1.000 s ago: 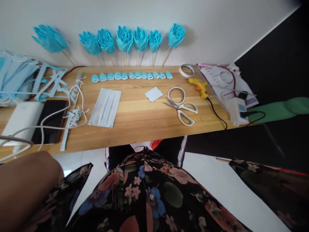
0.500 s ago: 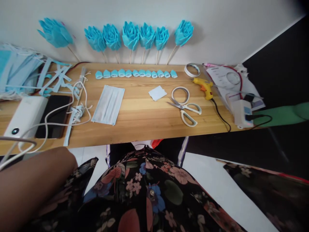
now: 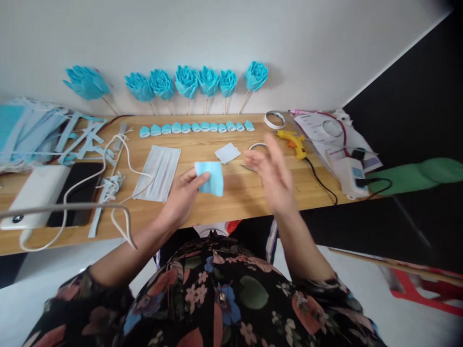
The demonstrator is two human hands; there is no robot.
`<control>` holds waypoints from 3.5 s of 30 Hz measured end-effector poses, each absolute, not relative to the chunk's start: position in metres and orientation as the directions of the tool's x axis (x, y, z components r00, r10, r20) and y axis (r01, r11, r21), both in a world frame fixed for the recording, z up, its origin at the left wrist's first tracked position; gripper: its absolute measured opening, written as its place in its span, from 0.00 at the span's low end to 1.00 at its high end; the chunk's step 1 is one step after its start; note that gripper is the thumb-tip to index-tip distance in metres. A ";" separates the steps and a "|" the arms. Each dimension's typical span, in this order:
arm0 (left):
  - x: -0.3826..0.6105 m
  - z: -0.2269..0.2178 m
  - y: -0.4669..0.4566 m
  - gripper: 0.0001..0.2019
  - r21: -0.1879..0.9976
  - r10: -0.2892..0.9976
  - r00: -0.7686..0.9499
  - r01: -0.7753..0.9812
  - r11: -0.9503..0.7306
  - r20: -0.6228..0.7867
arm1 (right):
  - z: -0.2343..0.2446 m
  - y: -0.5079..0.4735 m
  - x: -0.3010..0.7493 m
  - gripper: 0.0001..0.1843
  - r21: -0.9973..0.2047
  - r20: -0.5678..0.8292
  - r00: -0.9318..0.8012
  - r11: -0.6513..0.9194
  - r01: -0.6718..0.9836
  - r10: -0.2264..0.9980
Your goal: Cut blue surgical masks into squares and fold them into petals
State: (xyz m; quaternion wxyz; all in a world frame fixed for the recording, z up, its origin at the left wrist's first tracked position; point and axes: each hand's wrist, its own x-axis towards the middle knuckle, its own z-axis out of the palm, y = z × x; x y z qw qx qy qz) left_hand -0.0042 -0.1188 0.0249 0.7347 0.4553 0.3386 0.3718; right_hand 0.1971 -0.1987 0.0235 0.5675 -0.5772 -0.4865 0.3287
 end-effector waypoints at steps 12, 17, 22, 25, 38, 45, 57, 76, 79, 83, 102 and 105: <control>0.046 0.003 -0.048 0.16 0.995 0.864 0.494 -0.078 -0.067 0.097 | -0.009 -0.123 0.185 0.22 -0.990 0.131 0.387 0.100 0.100 0.913; 0.046 -0.009 -0.025 0.19 0.990 0.869 0.492 -0.141 0.015 0.057 | -0.016 -0.102 0.185 0.24 -0.947 0.213 0.431 0.076 0.313 0.877; 0.036 -0.012 -0.024 0.20 0.991 0.861 0.506 -0.133 0.024 0.047 | -0.010 -0.095 0.190 0.21 -0.956 0.181 0.322 0.090 0.279 0.929; 0.035 -0.013 -0.027 0.20 0.995 0.829 0.554 -0.090 -0.032 0.077 | -0.005 -0.090 0.196 0.22 -0.979 0.130 0.233 0.087 0.187 0.964; 0.037 -0.020 -0.029 0.20 0.978 0.778 0.608 0.010 -0.209 0.159 | -0.014 -0.093 0.192 0.13 -0.925 0.305 0.290 0.211 0.315 0.907; 0.036 -0.019 -0.032 0.19 0.951 0.739 0.642 0.047 -0.304 0.205 | -0.012 -0.095 0.193 0.11 -0.914 0.319 0.248 0.227 0.338 0.915; 0.035 -0.020 -0.024 0.18 0.987 0.822 0.565 -0.155 0.027 0.066 | -0.023 -0.089 0.196 0.29 -0.988 0.153 0.241 0.148 0.038 0.958; 0.030 -0.009 -0.016 0.13 0.993 0.866 0.486 -0.074 -0.091 0.115 | -0.030 -0.086 0.199 0.23 -0.927 0.275 0.303 0.169 0.335 0.912; 0.032 -0.011 -0.017 0.14 0.989 0.853 0.517 -0.151 0.003 0.077 | -0.031 -0.086 0.199 0.23 -0.935 0.248 0.313 0.142 0.326 0.917; 0.034 -0.016 -0.018 0.19 0.966 0.838 0.542 -0.242 0.088 0.059 | -0.033 -0.085 0.199 0.23 -0.964 0.194 0.332 0.117 0.239 0.923; 0.035 -0.015 -0.022 0.20 0.962 0.830 0.556 -0.246 0.122 0.037 | -0.027 -0.088 0.197 0.20 -0.983 0.179 0.321 0.153 0.102 0.930; 0.035 -0.015 -0.022 0.20 0.960 0.828 0.559 -0.248 0.126 0.036 | -0.026 -0.088 0.197 0.21 -0.985 0.168 0.330 0.142 0.102 0.929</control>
